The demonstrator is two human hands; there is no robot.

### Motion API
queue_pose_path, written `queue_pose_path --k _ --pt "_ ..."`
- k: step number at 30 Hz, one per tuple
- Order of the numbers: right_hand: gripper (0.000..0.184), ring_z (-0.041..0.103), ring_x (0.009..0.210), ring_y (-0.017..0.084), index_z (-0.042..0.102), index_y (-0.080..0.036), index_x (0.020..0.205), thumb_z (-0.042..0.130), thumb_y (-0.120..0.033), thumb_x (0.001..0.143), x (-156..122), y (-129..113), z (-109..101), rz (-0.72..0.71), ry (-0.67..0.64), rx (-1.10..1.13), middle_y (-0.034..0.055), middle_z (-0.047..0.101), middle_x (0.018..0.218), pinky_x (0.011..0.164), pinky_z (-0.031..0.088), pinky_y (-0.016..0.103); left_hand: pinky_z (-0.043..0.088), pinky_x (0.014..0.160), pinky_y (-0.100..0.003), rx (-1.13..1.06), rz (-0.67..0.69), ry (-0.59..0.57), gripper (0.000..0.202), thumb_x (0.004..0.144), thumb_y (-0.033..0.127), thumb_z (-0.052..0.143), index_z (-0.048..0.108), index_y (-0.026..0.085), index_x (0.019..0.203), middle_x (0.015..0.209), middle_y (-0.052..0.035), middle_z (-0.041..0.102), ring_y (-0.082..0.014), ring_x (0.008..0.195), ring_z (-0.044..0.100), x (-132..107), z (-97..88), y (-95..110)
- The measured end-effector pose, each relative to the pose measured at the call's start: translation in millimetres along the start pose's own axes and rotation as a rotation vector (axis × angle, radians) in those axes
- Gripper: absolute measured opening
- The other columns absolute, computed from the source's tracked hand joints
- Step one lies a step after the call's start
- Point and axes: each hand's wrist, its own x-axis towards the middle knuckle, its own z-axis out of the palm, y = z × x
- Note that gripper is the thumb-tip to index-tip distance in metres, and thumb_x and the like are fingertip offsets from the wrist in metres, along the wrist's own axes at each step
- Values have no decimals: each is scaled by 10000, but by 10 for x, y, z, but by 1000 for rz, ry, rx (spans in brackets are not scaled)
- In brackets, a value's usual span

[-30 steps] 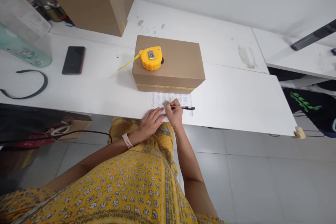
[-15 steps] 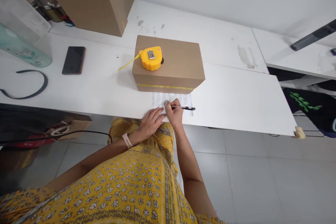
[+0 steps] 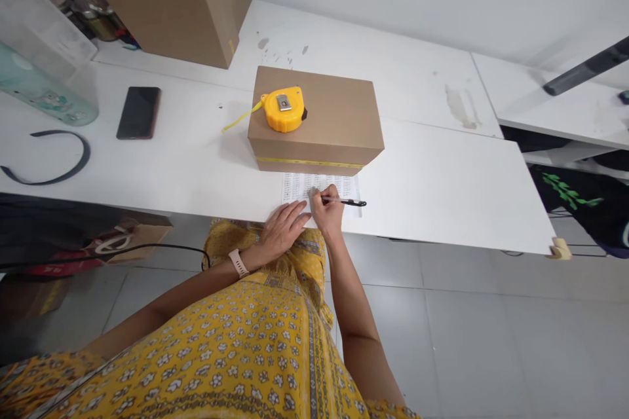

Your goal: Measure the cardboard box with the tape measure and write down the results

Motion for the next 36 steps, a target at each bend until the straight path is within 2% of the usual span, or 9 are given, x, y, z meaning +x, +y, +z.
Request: queue_pose_path --k 6,19,28,30,33,36 --pt "308 381 554 115 386 -257 632 616 -368 805 -7 -33 -6 11 8 -25 -81 390 544 566 332 270 454 1171 -451 -11 11 20 307 1036 206 543 668 158 1313 1477 -157 606 -281 1388 553 -13 17 -8" --pt "299 381 577 121 378 -262 642 586 -386 818 -17 -59 -13 7 -8 -65 -74 387 552 575 343 269 439 1190 -470 -41 -8 -24 335 1034 202 539 652 167 1348 1507 -158 581 -281 1425 522 -41 63 -5" --pt "308 383 574 119 379 -259 637 591 -369 831 -27 -44 11 -8 -3 -57 -73 387 561 577 339 271 451 1180 -468 -54 -5 -21 327 1037 197 531 651 155 1338 1497 -165 587 -291 1408 539 -19 9 0" --pt "317 392 586 122 374 -259 646 593 -384 838 -41 -25 11 -2 31 -60 -70 391 570 586 350 271 459 1174 -466 -50 -5 -22 320 1037 201 534 656 153 1329 1494 -165 591 -291 1402 545 -12 -5 -3" --pt "308 446 639 133 408 -253 703 588 -438 871 -11 51 -126 -12 186 -59 -52 448 650 641 401 281 458 1179 -476 -63 -7 -38 324 1038 196 530 654 160 1335 1504 -165 581 -291 1410 539 -11 -11 -14" --pt "263 525 752 164 509 -235 871 577 -489 891 164 219 -501 -77 321 -133 2 555 833 737 456 321 452 1183 -496 -106 -16 -60 337 1030 177 533 644 163 1347 1512 -174 571 -299 1413 536 -18 -9 -12"
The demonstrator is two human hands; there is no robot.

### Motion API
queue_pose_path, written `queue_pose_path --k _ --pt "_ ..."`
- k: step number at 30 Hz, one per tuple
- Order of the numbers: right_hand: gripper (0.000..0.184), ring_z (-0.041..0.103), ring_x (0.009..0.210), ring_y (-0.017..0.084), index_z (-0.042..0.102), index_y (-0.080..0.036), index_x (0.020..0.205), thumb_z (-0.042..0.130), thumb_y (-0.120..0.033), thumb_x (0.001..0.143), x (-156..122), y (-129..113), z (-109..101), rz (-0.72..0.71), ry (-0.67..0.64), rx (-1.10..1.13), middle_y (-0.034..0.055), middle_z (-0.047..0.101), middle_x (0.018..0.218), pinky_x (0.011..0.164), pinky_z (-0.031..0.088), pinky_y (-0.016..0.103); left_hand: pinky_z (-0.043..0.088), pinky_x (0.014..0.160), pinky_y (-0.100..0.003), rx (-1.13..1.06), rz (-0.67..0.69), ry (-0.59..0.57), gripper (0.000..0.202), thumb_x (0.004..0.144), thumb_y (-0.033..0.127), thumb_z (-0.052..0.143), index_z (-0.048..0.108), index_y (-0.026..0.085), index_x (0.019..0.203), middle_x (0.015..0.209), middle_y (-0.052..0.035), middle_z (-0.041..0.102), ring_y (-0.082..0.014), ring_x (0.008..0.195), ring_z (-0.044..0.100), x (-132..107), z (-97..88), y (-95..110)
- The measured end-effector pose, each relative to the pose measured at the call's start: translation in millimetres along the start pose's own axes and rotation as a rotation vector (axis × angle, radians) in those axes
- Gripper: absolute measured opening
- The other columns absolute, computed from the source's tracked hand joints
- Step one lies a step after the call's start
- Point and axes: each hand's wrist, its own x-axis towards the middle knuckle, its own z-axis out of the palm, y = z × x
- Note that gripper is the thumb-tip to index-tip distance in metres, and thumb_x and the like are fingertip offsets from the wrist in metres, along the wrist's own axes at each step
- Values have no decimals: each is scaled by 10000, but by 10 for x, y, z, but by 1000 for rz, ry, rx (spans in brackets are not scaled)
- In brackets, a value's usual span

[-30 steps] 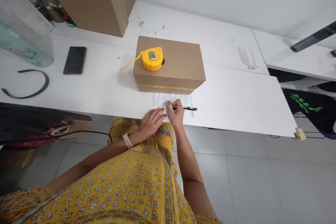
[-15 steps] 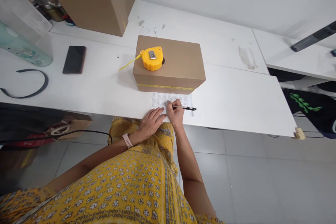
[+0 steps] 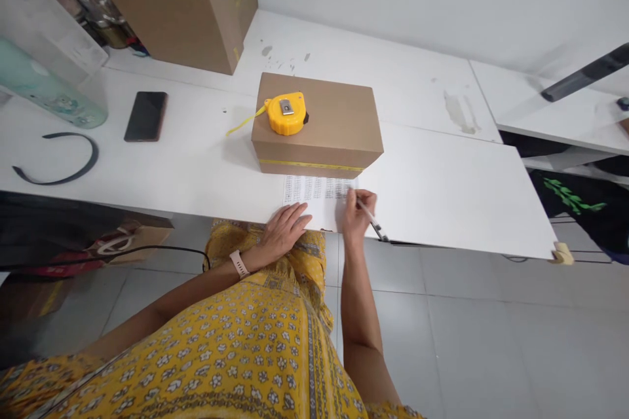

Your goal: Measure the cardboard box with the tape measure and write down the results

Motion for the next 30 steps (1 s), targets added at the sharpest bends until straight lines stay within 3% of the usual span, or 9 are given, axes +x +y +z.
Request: queue_pose_path --k 5,8,12,15,19,23,25,27,30 --pt "217 522 965 245 637 -211 988 467 -312 896 603 512 -560 -182 -30 -433 86 572 994 916 444 424 519 1107 -507 -181 -66 82 282 1009 243 584 643 161 1272 1411 -165 643 -302 1340 591 81 -170 52" --pt "344 493 1010 267 676 -211 1041 371 -195 881 767 704 -715 -201 -112 -564 107 552 1002 929 433 441 564 1029 -458 -313 -110 308 242 1013 262 579 616 194 1243 1294 -121 701 -250 1244 640 295 -504 0" --pt "444 488 1010 287 677 -188 1182 336 -164 898 771 780 -703 -240 -111 -616 142 581 1035 954 424 471 456 1127 -517 -246 -175 560 247 1014 299 576 585 234 1252 1349 -104 668 -259 1306 587 794 -1025 -294" --pt "497 513 992 298 647 -157 1260 341 -123 870 752 786 -675 -241 -74 -593 158 617 1016 941 436 487 399 1162 -535 -206 -266 558 413 964 409 647 545 230 1322 1450 -135 588 -305 1377 507 1210 -1225 -590" --pt "440 565 956 301 662 -148 1224 359 -212 911 736 722 -691 -214 55 -514 161 637 982 885 482 481 402 1138 -548 -231 -418 389 697 825 416 785 482 200 1415 1430 -161 581 -363 1355 502 1628 -1256 -862" --pt "393 608 929 281 691 -167 1135 388 -350 966 593 323 -689 -249 305 -350 170 655 1001 873 514 463 450 1083 -526 -355 -507 338 674 783 370 801 518 218 1375 1318 -137 645 -350 1266 581 1738 -1349 -829" --pt "384 621 947 273 703 -181 1089 429 -426 978 470 -55 -631 -247 303 -188 164 673 1005 885 523 455 525 971 -467 -609 -500 287 685 812 439 763 489 227 1402 1243 -123 676 -310 1147 657 1693 -1450 -698" --pt "387 641 894 242 710 -205 1090 518 -513 957 358 -500 -528 -141 102 63 127 697 1000 844 542 423 562 837 -402 -907 -467 161 699 863 530 681 440 216 1439 1111 -102 710 -264 988 714 1631 -1549 -533" --pt "526 677 866 227 737 -228 1087 555 -688 907 280 -1100 -349 108 -433 475 91 734 965 775 560 387 552 728 -344 -1092 -420 24 744 868 597 646 417 180 1440 915 -55 708 -221 825 709 1557 -1637 -328"
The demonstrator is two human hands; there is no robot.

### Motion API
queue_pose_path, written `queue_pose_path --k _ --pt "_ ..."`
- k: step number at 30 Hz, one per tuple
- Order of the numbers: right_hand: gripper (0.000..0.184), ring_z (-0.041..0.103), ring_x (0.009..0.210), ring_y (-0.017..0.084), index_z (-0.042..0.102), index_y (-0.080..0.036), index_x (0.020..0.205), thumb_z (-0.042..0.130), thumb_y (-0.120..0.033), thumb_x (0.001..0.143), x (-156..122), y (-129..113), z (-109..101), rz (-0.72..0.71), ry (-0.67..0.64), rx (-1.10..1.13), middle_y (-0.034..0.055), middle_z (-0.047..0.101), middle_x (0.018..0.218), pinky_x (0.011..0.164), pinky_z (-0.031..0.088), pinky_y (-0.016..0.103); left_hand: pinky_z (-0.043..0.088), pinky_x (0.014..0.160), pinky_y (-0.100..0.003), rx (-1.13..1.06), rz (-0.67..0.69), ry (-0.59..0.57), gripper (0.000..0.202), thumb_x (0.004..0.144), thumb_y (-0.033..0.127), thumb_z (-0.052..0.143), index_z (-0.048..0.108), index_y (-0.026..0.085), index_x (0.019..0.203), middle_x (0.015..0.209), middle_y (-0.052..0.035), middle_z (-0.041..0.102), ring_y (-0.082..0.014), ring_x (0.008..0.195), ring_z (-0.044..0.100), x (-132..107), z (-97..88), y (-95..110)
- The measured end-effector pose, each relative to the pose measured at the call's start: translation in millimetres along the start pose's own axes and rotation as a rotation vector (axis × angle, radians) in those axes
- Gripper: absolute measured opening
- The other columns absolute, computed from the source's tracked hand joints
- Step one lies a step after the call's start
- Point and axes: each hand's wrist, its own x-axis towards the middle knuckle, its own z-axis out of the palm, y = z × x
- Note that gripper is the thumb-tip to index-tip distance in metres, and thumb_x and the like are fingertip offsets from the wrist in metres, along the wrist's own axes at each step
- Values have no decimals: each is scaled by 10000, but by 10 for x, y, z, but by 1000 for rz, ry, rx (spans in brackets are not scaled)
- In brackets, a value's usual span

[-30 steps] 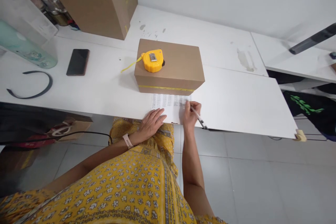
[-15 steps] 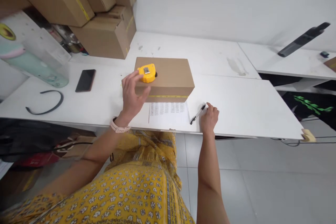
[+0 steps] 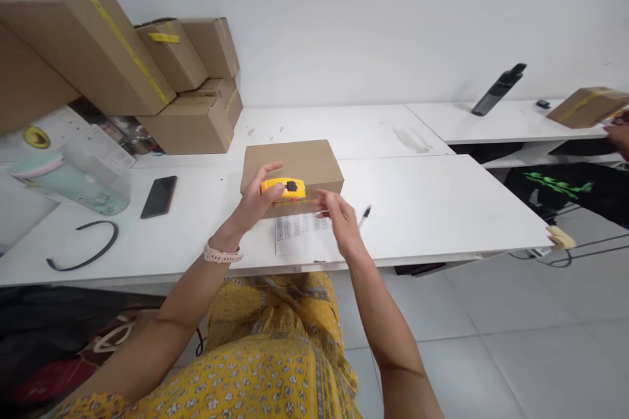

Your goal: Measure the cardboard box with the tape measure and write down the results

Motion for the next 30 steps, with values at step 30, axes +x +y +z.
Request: queue_pose_path --k 30 --pt "304 545 751 152 581 -205 793 670 -494 831 1679 158 -217 203 96 -316 18 645 836 635 413 274 319 496 -233 138 -190 575 410 798 502 658 610 172 1035 773 -1 668 -106 549 538 299 -1719 -459"
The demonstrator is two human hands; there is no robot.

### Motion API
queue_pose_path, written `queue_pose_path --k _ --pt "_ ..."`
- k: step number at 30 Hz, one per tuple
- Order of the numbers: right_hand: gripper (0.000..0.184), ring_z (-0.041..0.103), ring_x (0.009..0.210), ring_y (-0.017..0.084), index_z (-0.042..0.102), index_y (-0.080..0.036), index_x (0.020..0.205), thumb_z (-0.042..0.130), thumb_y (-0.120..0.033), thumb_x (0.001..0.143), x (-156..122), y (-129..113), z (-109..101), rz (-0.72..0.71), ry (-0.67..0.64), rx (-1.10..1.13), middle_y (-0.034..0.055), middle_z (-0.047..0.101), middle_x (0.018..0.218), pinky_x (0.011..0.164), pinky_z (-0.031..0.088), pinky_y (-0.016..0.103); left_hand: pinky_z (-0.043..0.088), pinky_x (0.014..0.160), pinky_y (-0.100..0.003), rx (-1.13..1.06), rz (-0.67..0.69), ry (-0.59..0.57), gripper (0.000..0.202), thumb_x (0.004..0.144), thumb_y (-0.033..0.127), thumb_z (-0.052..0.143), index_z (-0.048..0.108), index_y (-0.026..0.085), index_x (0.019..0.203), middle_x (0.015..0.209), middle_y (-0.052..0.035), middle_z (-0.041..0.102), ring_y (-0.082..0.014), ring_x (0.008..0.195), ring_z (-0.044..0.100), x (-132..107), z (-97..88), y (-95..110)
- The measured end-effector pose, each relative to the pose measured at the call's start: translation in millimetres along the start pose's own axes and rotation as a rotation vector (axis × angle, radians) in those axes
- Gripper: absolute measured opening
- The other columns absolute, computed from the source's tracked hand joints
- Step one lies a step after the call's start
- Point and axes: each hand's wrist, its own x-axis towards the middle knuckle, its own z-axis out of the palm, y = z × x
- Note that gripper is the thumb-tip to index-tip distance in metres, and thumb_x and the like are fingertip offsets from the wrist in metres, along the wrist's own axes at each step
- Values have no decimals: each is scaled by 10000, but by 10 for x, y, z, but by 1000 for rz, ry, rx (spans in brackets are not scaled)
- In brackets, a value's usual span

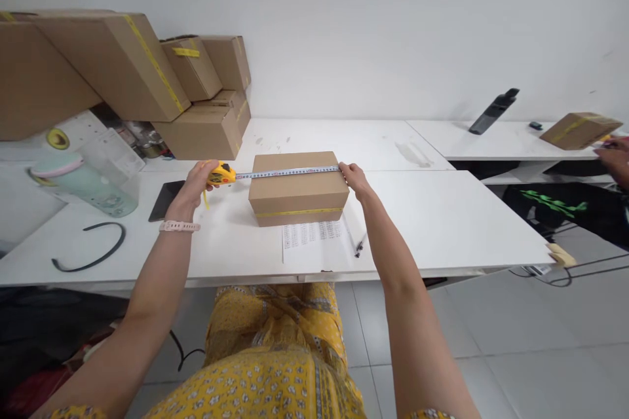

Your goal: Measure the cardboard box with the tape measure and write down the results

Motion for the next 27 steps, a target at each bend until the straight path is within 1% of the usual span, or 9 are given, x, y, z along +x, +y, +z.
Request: queue_pose_path --k 3,6,10,14,16,19,23,25,27 --pt "436 601 822 175 627 -194 890 698 -616 806 -33 1 31 6 -101 -21 61 705 974 670 455 280 327 500 -229 1 7 -40 440 768 523 666 629 183 1046 798 -11 672 -117 580 551 -39 131 54" --pt "478 634 825 195 664 -194 927 679 -659 818 -59 28 73 36 -150 24 76 738 980 696 483 301 350 517 -222 4 34 -53 417 768 533 668 641 193 1008 863 -30 685 -134 657 580 -68 214 91" --pt "487 667 813 226 701 -195 909 692 -672 812 -60 101 115 26 -178 120 77 761 897 707 504 320 354 514 -228 -1 46 -66 394 782 537 658 651 191 970 886 -46 692 -141 669 584 -67 220 82" --pt "516 669 845 216 715 -189 949 717 -682 796 -53 134 112 24 -165 149 84 767 985 724 501 307 344 501 -239 -3 54 -72 378 787 531 641 653 188 947 850 -43 691 -131 603 565 -35 224 32" --pt "501 644 813 199 716 -179 914 725 -666 801 -64 101 109 2 -143 110 80 756 961 712 482 299 341 496 -241 -7 52 -74 372 784 524 637 651 183 933 833 -46 689 -132 588 558 -23 237 26" --pt "438 546 689 157 662 -179 723 721 -599 834 -85 -7 103 -77 -85 -22 41 681 752 643 412 291 350 509 -234 -14 67 -74 380 780 520 650 661 173 938 862 -57 692 -144 653 583 -62 218 82" --pt "398 438 627 132 582 -201 618 711 -489 860 -84 -183 44 -157 37 -131 -8 547 615 642 368 301 426 580 -235 7 117 -133 523 762 511 734 686 175 1160 968 -69 696 -173 806 627 -393 103 221" --pt "364 473 673 140 605 -206 683 669 -504 882 -89 -269 7 -212 69 -46 -2 577 682 695 401 303 475 599 -255 -2 116 -246 613 735 463 789 659 193 1270 1015 -75 686 -180 810 631 -737 96 240" --pt "359 536 775 160 637 -211 772 618 -547 898 -115 -360 12 -296 70 35 16 631 793 785 438 309 515 580 -271 -76 55 -473 643 729 416 813 631 212 1311 1120 -100 660 -185 817 634 -1180 199 196"
